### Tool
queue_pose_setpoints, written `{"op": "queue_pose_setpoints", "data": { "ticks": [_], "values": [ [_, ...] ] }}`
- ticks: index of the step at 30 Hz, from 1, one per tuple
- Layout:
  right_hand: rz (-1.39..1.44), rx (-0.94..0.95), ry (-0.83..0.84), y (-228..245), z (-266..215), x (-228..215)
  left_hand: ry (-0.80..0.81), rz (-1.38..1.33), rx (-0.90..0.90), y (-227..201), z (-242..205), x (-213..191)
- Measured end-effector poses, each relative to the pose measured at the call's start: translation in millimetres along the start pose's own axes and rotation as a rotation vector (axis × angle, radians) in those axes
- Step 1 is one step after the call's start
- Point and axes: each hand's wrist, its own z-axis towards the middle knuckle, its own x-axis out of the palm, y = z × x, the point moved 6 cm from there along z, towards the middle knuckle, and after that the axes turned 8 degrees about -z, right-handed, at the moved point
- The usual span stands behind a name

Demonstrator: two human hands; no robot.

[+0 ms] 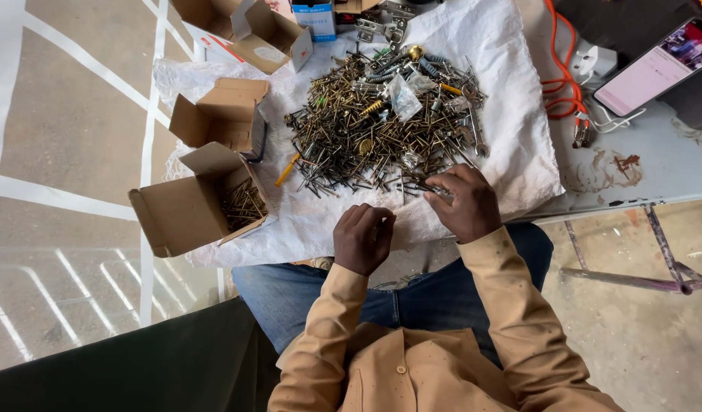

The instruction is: Sorting screws and nails from a pile into separate boxes

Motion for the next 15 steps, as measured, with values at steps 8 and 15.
{"op": "queue_pose_setpoints", "data": {
  "ticks": [8,15],
  "values": [
    [-0.212,-0.016,-0.028,14.1,5.4,6.4,-0.005,0.012,0.02,-1.4,-1.0,-0.5],
    [-0.263,-0.123,-0.119,16.6,14.1,5.5,-0.043,-0.047,-0.018,-4.2,2.0,-5.2]
  ]
}}
